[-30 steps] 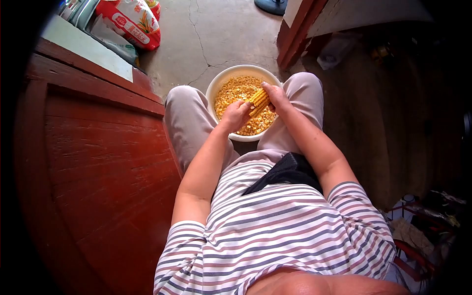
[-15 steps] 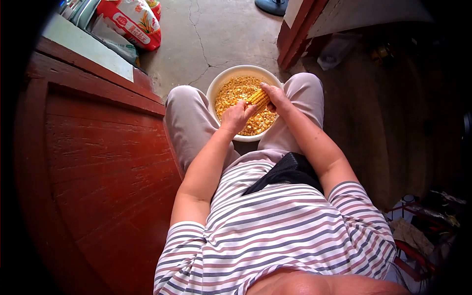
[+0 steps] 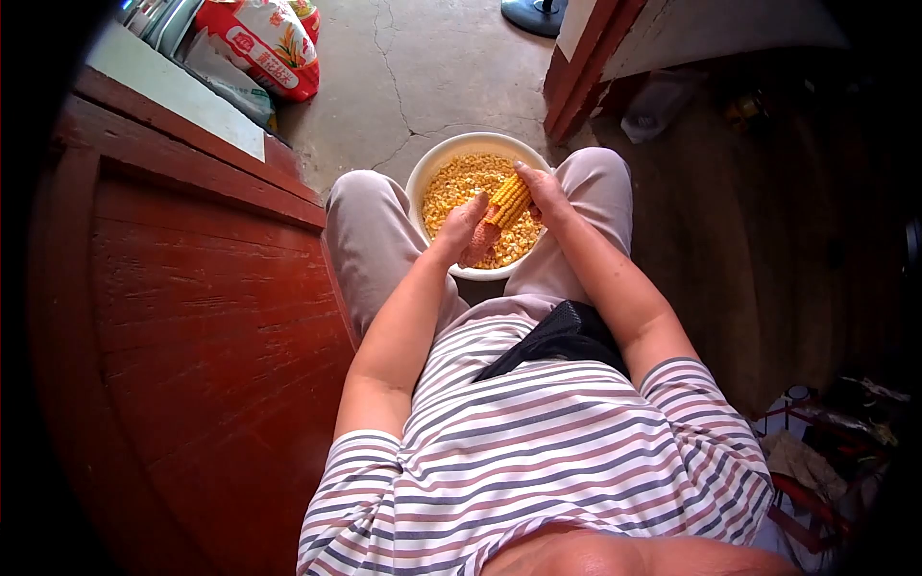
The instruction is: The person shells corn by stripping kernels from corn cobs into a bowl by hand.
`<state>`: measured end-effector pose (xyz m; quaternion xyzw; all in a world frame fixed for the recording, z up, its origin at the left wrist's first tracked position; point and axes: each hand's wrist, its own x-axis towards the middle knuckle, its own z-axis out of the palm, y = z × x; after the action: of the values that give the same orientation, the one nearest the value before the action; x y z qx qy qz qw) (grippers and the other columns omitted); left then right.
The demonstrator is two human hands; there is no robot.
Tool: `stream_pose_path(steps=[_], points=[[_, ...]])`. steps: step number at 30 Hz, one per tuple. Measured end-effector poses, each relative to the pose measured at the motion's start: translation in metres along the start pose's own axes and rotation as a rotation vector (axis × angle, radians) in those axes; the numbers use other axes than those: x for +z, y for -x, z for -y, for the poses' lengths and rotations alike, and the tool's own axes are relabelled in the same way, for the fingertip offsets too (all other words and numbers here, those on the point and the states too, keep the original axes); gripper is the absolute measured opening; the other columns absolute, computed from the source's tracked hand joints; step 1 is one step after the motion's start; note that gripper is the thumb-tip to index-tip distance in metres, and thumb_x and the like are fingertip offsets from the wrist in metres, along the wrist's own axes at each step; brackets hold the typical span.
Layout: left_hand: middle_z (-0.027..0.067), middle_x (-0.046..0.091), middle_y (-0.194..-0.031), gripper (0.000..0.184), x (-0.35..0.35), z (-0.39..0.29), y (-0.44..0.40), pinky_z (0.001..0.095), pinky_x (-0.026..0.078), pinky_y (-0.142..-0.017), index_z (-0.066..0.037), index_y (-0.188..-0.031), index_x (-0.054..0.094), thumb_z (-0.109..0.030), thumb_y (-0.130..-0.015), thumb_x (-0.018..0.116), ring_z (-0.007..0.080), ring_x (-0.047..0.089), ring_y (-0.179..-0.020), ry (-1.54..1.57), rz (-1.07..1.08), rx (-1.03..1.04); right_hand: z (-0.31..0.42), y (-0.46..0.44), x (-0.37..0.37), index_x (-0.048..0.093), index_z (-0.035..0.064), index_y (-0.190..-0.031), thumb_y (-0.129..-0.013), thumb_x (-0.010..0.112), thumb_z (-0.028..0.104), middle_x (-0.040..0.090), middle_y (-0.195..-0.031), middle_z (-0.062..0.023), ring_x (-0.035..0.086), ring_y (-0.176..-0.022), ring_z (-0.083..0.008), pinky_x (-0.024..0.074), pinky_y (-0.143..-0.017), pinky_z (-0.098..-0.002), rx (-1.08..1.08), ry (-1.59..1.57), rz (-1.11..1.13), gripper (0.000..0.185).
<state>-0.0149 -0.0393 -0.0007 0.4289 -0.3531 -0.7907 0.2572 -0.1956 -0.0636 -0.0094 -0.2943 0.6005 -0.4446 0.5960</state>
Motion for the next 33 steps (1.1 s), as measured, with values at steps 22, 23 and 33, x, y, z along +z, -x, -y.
stream_pose_path(steps=[22,23,33], points=[[-0.0001,0.048,-0.061,0.034,-0.006,0.02,-0.017,0.024,0.036,-0.044,-0.004,-0.081,0.051,-0.037,-0.09,0.049,0.0083,0.043,-0.05,-0.217,0.03,0.134,-0.014,-0.01,-0.006,0.057,0.0054,-0.07,-0.082,0.055,0.048,0.045,-0.05,-0.0009,0.038,-0.035,-0.0117,0.029,-0.033,-0.028,0.016,0.19,-0.061,0.044],[-0.0003,0.048,-0.062,0.033,-0.006,0.019,-0.016,0.0239,0.036,-0.044,-0.004,-0.081,0.051,-0.036,-0.09,0.048,0.0082,0.043,-0.05,-0.335,-0.001,0.15,-0.012,-0.008,-0.006,0.056,0.0056,-0.069,-0.082,0.055,0.047,0.045,-0.05,-0.0011,0.038,-0.035,-0.0119,0.0291,-0.033,-0.028,0.039,0.174,-0.055,0.044],[0.0005,0.047,-0.057,0.035,0.007,0.006,-0.003,0.0263,0.034,-0.04,-0.004,-0.077,0.053,-0.036,-0.09,0.047,0.0099,0.043,-0.045,-0.079,-0.094,0.135,-0.011,-0.007,-0.005,0.054,0.0053,-0.07,-0.082,0.054,0.046,0.044,-0.049,-0.0019,0.039,-0.035,-0.012,0.0286,-0.032,-0.0277,0.055,0.155,-0.06,0.043]])
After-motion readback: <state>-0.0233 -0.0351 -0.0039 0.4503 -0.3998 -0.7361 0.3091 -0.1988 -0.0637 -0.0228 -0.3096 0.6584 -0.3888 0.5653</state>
